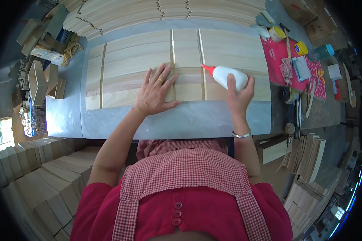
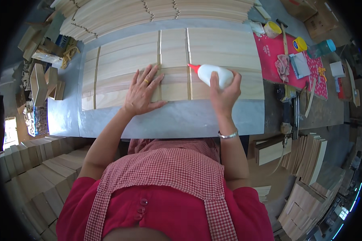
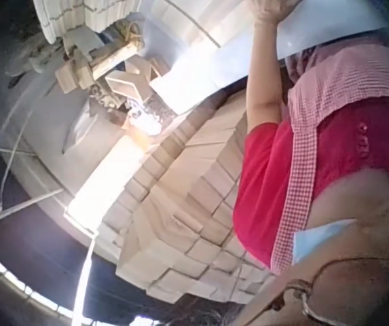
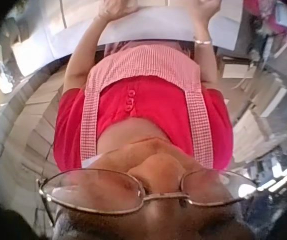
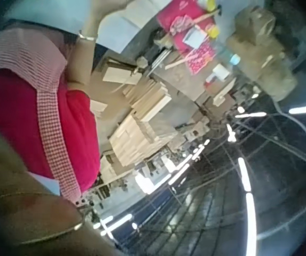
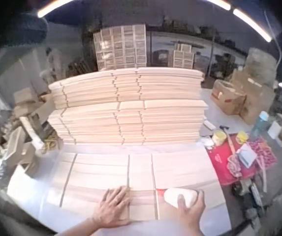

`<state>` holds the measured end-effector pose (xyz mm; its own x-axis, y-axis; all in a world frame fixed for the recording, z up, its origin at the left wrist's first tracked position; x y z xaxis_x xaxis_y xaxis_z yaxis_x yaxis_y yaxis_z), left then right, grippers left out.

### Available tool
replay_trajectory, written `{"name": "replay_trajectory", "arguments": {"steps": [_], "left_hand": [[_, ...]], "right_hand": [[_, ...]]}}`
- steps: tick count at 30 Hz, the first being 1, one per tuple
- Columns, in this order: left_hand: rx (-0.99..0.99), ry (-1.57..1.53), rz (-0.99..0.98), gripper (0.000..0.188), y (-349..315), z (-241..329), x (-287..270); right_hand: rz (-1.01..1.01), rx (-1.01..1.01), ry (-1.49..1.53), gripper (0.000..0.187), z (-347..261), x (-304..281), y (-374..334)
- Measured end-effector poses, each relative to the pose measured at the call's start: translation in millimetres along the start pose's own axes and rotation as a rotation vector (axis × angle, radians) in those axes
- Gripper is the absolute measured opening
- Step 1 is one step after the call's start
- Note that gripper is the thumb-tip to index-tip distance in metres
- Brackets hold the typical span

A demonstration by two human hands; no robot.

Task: The person assembles small wooden boxes by applying glue to thin wooden strips and attaching them to a frame using a pneumatic nail gun. The person repeatedly picks up strips, applies adhesive, and secures them to the box structure, stacking completed units on a nearby pile.

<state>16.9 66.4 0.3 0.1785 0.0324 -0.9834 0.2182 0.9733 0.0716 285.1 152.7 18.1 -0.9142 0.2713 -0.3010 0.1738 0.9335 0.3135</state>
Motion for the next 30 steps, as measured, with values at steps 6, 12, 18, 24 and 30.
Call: {"name": "replay_trajectory", "arguments": {"steps": [6, 12, 18, 24, 30], "left_hand": [[0.014, 0.039, 0.031, 0.089, -0.5, -1.9, 3.4], [0.006, 0.022, 0.024, 0.091, -1.5, -4.4, 2.6], [0.027, -0.132, 0.034, 0.106, -3.8, -13.7, -1.5], [-0.045, -0.077, -0.056, 0.115, -19.9, -30.9, -15.7], [-0.070, -0.071, -0.059, 0.102, -31.2, -34.3, -13.3]], "right_hand": [[-0.093, 0.045, -0.014, 0.045, -14.1, -49.3, -59.4], [-0.239, 0.202, 0.034, 0.047, -8.4, -62.0, -62.0], [-0.181, 0.267, 0.352, 0.052, -29.3, 4.9, -9.4], [-0.069, 0.044, 0.259, 0.063, -16.6, 122.1, 61.2], [-0.078, -0.019, 0.080, 0.061, -26.2, 159.9, 76.3]]}}
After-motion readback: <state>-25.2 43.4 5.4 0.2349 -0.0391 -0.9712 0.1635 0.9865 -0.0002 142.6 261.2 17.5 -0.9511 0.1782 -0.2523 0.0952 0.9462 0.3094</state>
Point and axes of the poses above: each hand's wrist, its own y-axis towards the middle knuckle, its own x-axis out of the palm, z = x × y, the point moved 7 cm from there along y, towards the middle knuckle, and after that the axes turned 2 degrees about -x, right-handed, at the moved point
